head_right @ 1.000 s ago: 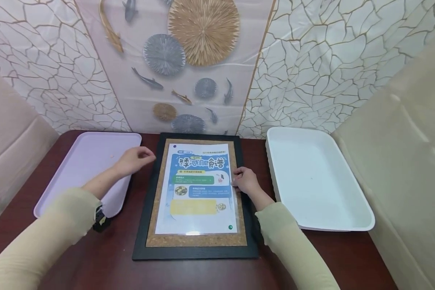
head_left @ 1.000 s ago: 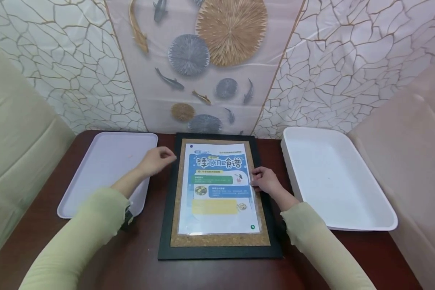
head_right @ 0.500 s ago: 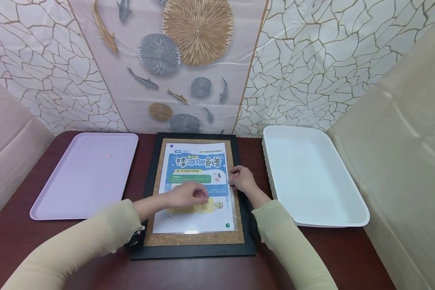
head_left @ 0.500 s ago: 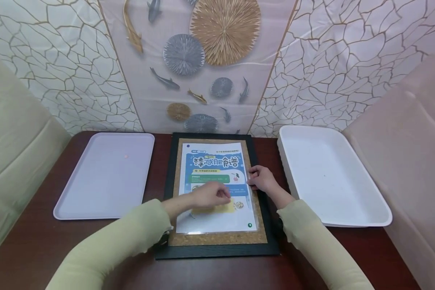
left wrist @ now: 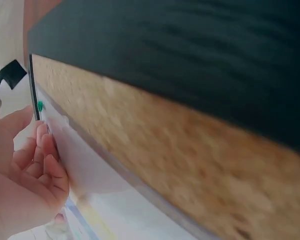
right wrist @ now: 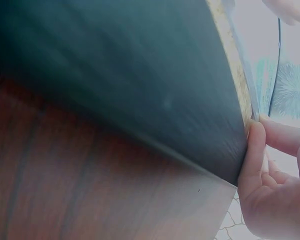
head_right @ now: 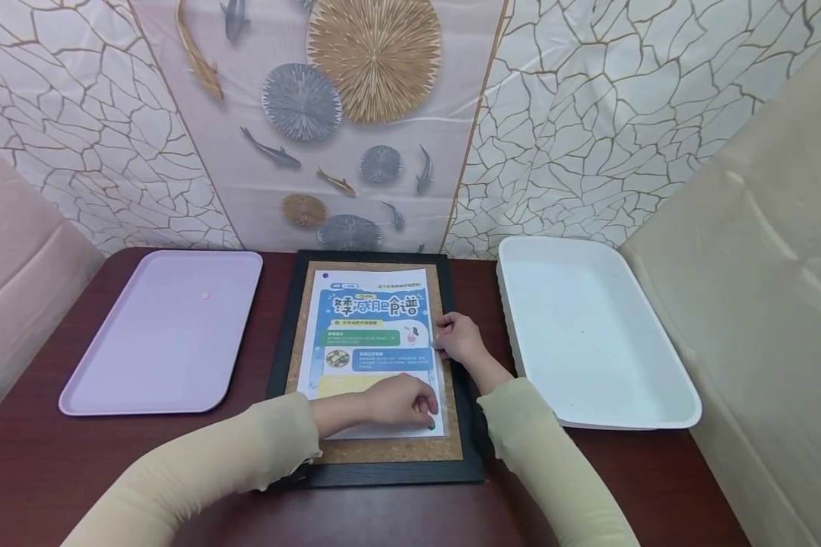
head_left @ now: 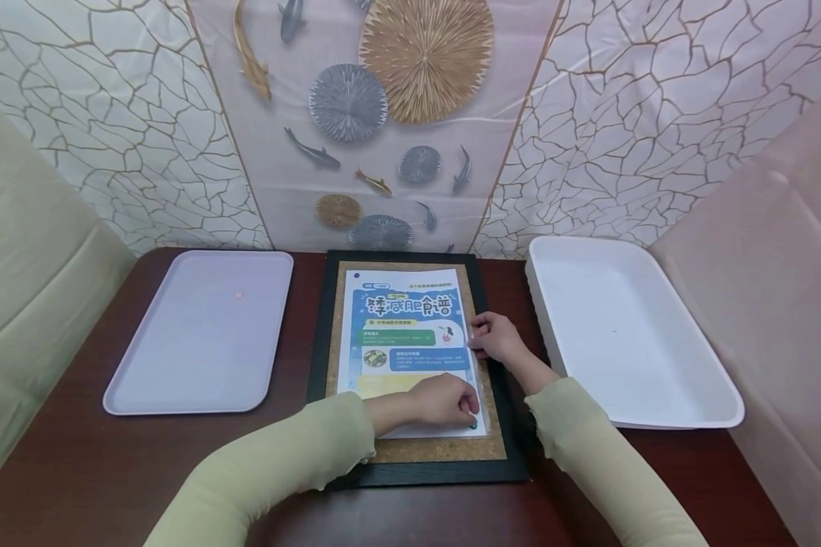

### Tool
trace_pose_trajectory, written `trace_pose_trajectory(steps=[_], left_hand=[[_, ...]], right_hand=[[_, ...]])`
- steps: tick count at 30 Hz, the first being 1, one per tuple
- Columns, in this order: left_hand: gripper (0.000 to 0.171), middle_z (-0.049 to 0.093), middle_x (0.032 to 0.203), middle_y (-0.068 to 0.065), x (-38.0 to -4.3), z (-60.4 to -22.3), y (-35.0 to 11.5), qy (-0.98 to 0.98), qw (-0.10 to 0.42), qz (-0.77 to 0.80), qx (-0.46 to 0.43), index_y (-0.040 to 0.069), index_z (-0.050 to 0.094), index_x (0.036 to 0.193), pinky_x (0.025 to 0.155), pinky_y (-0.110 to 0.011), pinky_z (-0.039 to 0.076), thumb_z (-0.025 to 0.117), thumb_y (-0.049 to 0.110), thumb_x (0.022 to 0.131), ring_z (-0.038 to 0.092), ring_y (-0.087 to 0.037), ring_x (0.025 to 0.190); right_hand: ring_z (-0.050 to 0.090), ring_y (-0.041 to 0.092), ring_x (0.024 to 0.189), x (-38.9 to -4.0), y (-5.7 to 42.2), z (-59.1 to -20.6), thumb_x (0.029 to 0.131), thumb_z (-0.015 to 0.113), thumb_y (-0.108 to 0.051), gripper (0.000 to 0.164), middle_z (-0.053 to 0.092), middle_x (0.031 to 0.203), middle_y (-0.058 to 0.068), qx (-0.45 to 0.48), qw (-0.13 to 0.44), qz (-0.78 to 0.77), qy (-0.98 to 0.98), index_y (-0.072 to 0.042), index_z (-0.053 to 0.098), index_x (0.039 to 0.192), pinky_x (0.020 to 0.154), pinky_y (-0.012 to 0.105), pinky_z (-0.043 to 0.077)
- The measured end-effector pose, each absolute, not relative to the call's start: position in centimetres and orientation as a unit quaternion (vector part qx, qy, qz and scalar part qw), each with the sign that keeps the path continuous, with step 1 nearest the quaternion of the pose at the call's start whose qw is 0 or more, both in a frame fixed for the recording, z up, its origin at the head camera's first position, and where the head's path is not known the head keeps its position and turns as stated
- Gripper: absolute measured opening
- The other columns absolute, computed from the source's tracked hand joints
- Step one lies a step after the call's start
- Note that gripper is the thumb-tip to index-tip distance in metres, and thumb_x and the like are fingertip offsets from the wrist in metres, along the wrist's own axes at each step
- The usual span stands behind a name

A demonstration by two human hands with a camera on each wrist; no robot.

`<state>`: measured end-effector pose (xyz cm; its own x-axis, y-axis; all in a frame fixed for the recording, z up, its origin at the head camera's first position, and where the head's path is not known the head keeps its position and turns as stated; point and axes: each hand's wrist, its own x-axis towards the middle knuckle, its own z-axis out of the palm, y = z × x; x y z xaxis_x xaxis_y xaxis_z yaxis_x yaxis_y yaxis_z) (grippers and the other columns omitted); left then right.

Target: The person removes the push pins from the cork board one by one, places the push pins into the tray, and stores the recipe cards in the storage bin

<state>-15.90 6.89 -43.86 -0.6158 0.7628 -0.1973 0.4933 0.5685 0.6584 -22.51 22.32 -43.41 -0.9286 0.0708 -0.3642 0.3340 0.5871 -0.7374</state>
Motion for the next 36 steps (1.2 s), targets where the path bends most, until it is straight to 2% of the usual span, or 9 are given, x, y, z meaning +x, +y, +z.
trace_pose_trajectory(steps=[18,32,36], left_hand=[[0.01,0.049,0.058,0.009,-15.6,-43.87,7.81,0.862,0.214,0.216,0.406,0.015,0.065,0.077,0.055,-0.011,0.033,0.063,0.016,0.086,0.045,0.0,0.055],[0.013,0.048,0.056,0.009,-15.66,-43.77,7.82,0.852,0.246,0.222,0.404,0.015,0.065,0.074,0.054,-0.012,0.032,0.063,0.017,0.087,0.043,-0.001,0.054],[0.013,0.055,0.059,0.01,-15.58,-43.58,7.63,0.836,0.259,0.223,0.43,0.014,0.07,0.074,0.059,-0.01,0.035,0.066,0.019,0.086,0.046,0.001,0.058]], right_hand=[[0.057,0.018,0.074,-22.55,22.49,-43.65,0.087,0.062,-0.004,0.04,0.055,0.09,0.012,0.115,0.147,-0.438,0.879,0.0,0.05,0.125,0.063,0.025,0.053],[0.058,0.017,0.073,-22.63,22.42,-43.7,0.087,0.062,-0.004,0.04,0.056,0.091,0.013,0.113,0.149,-0.433,0.882,-0.001,0.05,0.124,0.063,0.025,0.053],[0.058,0.017,0.072,-22.63,22.45,-43.7,0.087,0.062,-0.004,0.04,0.056,0.09,0.013,0.111,0.151,-0.434,0.881,0.0,0.049,0.125,0.063,0.025,0.053]])
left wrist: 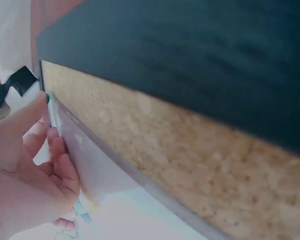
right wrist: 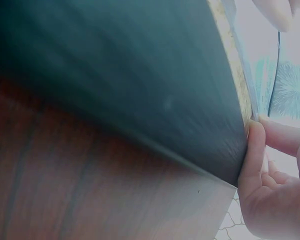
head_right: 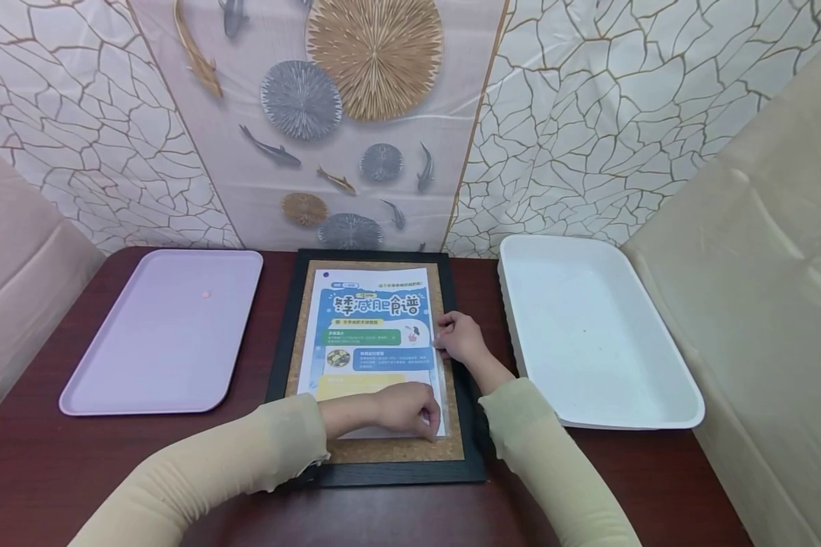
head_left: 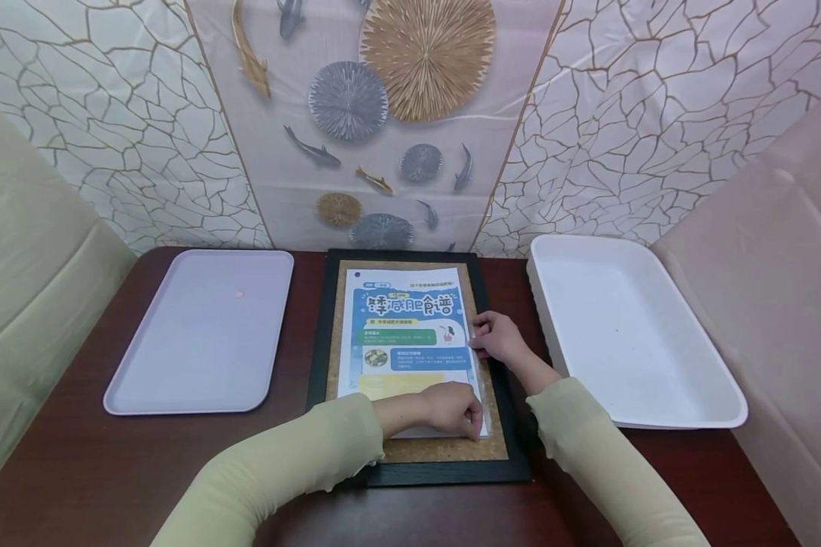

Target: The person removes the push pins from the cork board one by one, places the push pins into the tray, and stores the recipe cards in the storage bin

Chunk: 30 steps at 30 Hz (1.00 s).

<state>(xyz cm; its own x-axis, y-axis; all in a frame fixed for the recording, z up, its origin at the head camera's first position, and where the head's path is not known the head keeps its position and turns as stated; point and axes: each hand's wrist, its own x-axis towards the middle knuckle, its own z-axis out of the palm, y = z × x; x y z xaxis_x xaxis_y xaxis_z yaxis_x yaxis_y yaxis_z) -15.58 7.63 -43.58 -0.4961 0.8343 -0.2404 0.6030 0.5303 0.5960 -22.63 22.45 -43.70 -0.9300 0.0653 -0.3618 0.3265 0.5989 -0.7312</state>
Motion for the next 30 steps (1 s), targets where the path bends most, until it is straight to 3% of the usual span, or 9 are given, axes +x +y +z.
trace_pose_trajectory(steps=[6,15,25,30], left_hand=[[0.012,0.069,0.072,0.0,-15.9,-43.7,7.1,0.801,0.283,0.272,0.451,0.008,0.073,0.077,0.068,-0.009,0.039,0.066,0.015,0.085,0.05,0.003,0.063],[0.01,0.056,0.065,0.004,-16.9,-43.6,5.7,0.793,0.3,0.363,0.386,0.003,0.068,0.082,0.057,-0.013,0.036,0.06,0.007,0.088,0.045,-0.001,0.056],[0.007,0.059,0.075,0.003,-18.7,-42.0,1.9,0.834,0.263,0.39,0.288,0.013,0.065,0.084,0.064,-0.019,0.041,0.061,0.015,0.089,0.052,-0.009,0.068],[0.005,0.059,0.078,0.001,-19.8,-41.3,-0.6,0.848,0.231,0.404,0.252,0.01,0.064,0.088,0.063,-0.02,0.042,0.061,0.014,0.089,0.052,-0.01,0.069]], right_hand=[[0.058,0.017,0.073,-22.7,22.5,-43.7,0.087,0.062,-0.003,0.04,0.056,0.09,0.012,0.11,0.149,-0.436,0.881,0.0,0.049,0.124,0.063,0.026,0.053],[0.058,0.017,0.073,-22.5,22.4,-43.7,0.087,0.061,-0.003,0.039,0.056,0.09,0.012,0.108,0.154,-0.435,0.881,0.0,0.049,0.124,0.063,0.025,0.053],[0.06,0.019,0.077,-22.6,22.5,-43.7,0.088,0.061,-0.005,0.04,0.057,0.094,0.014,0.113,0.16,-0.434,0.879,-0.002,0.048,0.126,0.068,0.028,0.054],[0.06,0.019,0.079,-22.5,22.4,-43.8,0.088,0.061,-0.005,0.041,0.056,0.094,0.015,0.109,0.155,-0.433,0.881,0.0,0.047,0.127,0.069,0.029,0.055]])
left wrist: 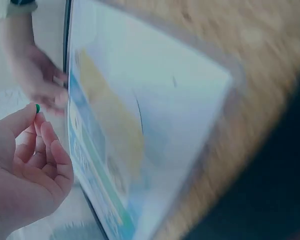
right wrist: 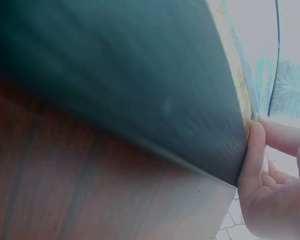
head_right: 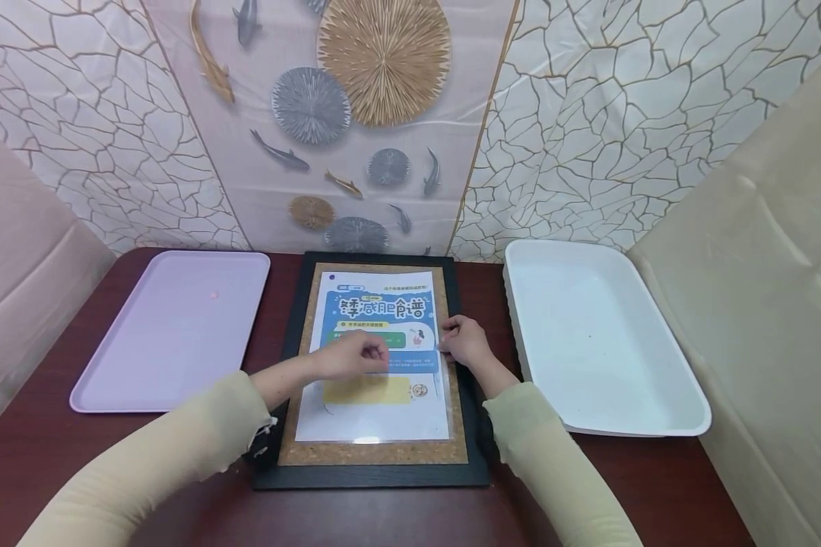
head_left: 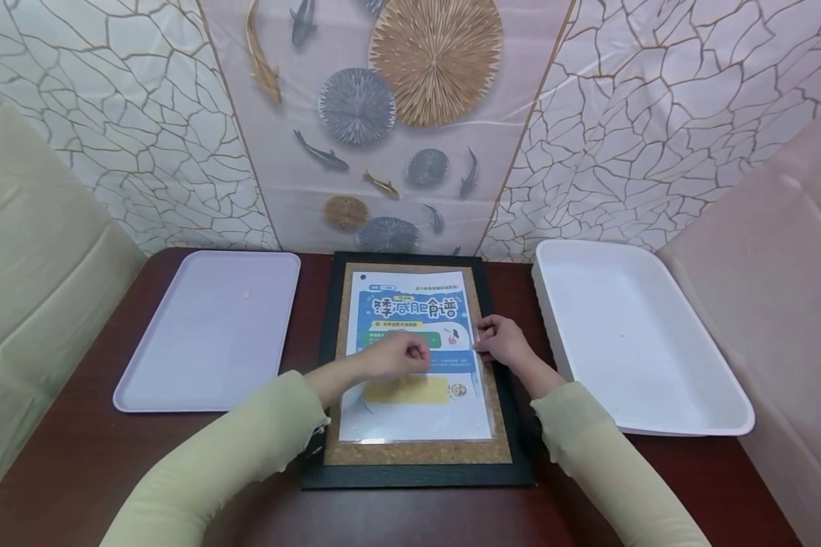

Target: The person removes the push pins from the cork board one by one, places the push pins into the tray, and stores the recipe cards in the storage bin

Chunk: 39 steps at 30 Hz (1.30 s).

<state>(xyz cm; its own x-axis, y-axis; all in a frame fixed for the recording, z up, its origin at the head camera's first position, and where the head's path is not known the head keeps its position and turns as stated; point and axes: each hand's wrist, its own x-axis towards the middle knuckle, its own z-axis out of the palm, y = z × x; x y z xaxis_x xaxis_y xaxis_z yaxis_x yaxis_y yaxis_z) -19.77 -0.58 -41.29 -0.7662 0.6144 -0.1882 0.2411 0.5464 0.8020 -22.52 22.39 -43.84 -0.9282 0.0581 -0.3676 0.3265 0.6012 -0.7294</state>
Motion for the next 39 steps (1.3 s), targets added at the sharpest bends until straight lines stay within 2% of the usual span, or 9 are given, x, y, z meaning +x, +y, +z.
trace_pose_trajectory(steps=[4,13,18,24,34,39], left_hand=[[0.006,0.06,0.078,-0.002,-20.6,-40.8,-2.7,0.859,0.204,0.409,0.23,0.007,0.065,0.088,0.062,-0.02,0.042,0.062,0.012,0.088,0.052,-0.01,0.069],[0.01,0.059,0.087,-0.006,-22.2,-41.3,-7.6,0.884,0.146,0.416,0.155,0.006,0.064,0.091,0.067,-0.023,0.043,0.059,0.015,0.09,0.053,-0.015,0.08],[0.012,0.06,0.087,-0.008,-22.9,-41.8,-10.3,0.898,0.117,0.408,0.116,0.006,0.064,0.092,0.066,-0.025,0.043,0.059,0.016,0.09,0.053,-0.017,0.078],[0.015,0.062,0.086,-0.012,-23.7,-42.6,-14.0,0.913,0.082,0.39,0.086,0.0,0.062,0.092,0.063,-0.025,0.041,0.058,0.015,0.09,0.053,-0.018,0.075],[0.015,0.064,0.075,-0.014,-23.9,-43.3,-18.8,0.923,0.006,0.379,0.061,-0.008,0.063,0.087,0.058,-0.022,0.04,0.061,0.007,0.086,0.047,-0.006,0.063],[0.017,0.065,0.075,-0.014,-23.8,-43.6,-20.7,0.928,0.005,0.371,0.03,-0.009,0.063,0.089,0.057,-0.021,0.04,0.06,0.008,0.086,0.047,-0.004,0.06]], right_hand=[[0.06,0.019,0.078,-22.5,22.5,-43.9,0.088,0.061,-0.005,0.041,0.056,0.094,0.014,0.107,0.154,-0.433,0.882,0.0,0.047,0.127,0.069,0.028,0.055],[0.058,0.019,0.077,-22.5,22.5,-43.8,0.088,0.061,-0.004,0.041,0.055,0.092,0.013,0.106,0.153,-0.432,0.882,0.001,0.048,0.126,0.066,0.027,0.054],[0.058,0.019,0.077,-22.5,22.4,-43.8,0.088,0.061,-0.004,0.04,0.055,0.091,0.013,0.104,0.152,-0.435,0.881,0.001,0.048,0.126,0.067,0.027,0.054],[0.058,0.019,0.077,-22.5,22.4,-43.8,0.088,0.061,-0.004,0.04,0.055,0.091,0.013,0.105,0.153,-0.433,0.882,0.0,0.048,0.126,0.066,0.027,0.054],[0.058,0.019,0.077,-22.5,22.4,-43.7,0.088,0.061,-0.004,0.041,0.055,0.091,0.013,0.104,0.153,-0.433,0.882,0.001,0.048,0.126,0.067,0.026,0.054],[0.058,0.019,0.078,-22.4,22.4,-43.8,0.088,0.061,-0.004,0.041,0.055,0.092,0.013,0.103,0.151,-0.435,0.881,0.001,0.048,0.127,0.067,0.027,0.054]])
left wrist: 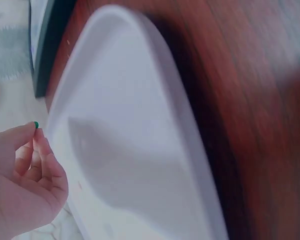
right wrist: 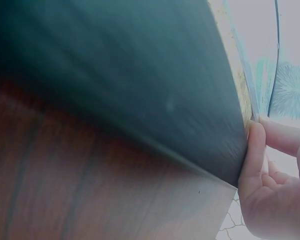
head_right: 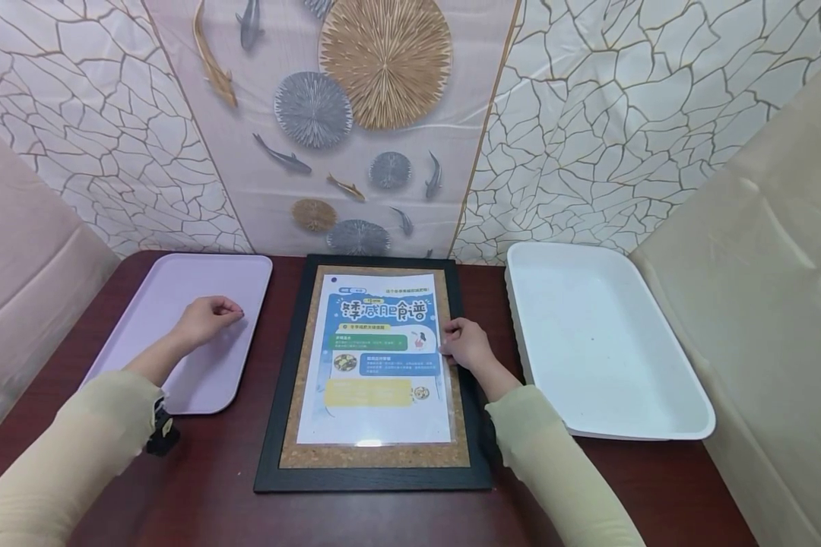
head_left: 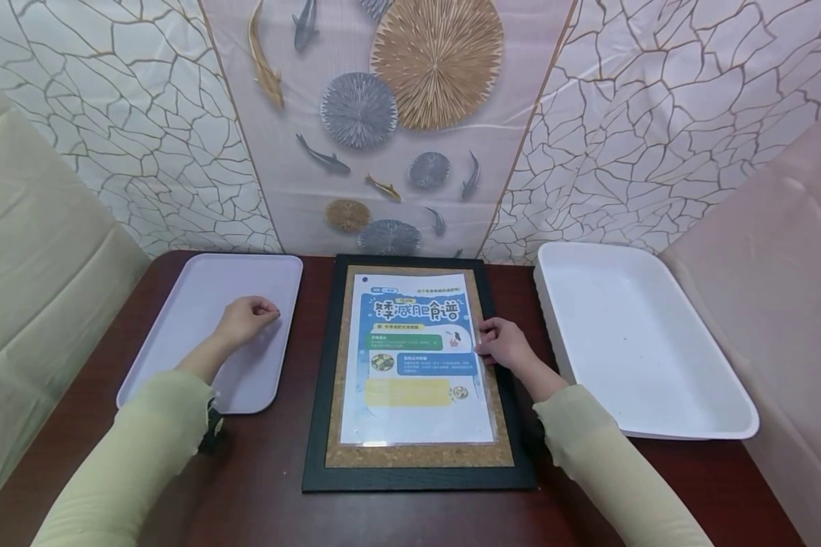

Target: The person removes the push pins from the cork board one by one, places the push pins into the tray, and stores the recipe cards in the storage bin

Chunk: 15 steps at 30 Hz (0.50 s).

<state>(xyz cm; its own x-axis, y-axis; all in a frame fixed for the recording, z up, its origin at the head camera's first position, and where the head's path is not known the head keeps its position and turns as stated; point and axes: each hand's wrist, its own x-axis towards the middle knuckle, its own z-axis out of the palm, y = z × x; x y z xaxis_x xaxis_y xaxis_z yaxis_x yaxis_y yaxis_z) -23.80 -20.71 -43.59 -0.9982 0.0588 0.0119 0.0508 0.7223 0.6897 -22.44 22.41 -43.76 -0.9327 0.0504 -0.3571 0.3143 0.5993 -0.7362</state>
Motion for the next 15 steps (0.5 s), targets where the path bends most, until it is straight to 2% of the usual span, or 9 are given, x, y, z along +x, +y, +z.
trace_pose_trajectory(steps=[8,15], left_hand=[[0.021,0.064,0.075,-0.014,-23.5,-44.0,-22.8,0.931,0.015,0.365,-0.01,-0.011,0.061,0.094,0.055,-0.019,0.041,0.057,0.008,0.085,0.047,-0.001,0.056],[0.021,0.061,0.071,-0.009,-23.2,-44.7,-24.2,0.943,0.013,0.331,-0.037,-0.009,0.062,0.092,0.058,-0.023,0.039,0.056,0.01,0.085,0.046,-0.007,0.06]], right_hand=[[0.059,0.02,0.08,-22.4,22.5,-43.8,0.088,0.061,-0.005,0.041,0.055,0.093,0.014,0.106,0.153,-0.437,0.88,0.0,0.047,0.127,0.069,0.028,0.055],[0.058,0.02,0.08,-22.5,22.5,-43.8,0.088,0.061,-0.006,0.041,0.055,0.094,0.013,0.107,0.152,-0.435,0.881,-0.001,0.048,0.127,0.068,0.027,0.054]])
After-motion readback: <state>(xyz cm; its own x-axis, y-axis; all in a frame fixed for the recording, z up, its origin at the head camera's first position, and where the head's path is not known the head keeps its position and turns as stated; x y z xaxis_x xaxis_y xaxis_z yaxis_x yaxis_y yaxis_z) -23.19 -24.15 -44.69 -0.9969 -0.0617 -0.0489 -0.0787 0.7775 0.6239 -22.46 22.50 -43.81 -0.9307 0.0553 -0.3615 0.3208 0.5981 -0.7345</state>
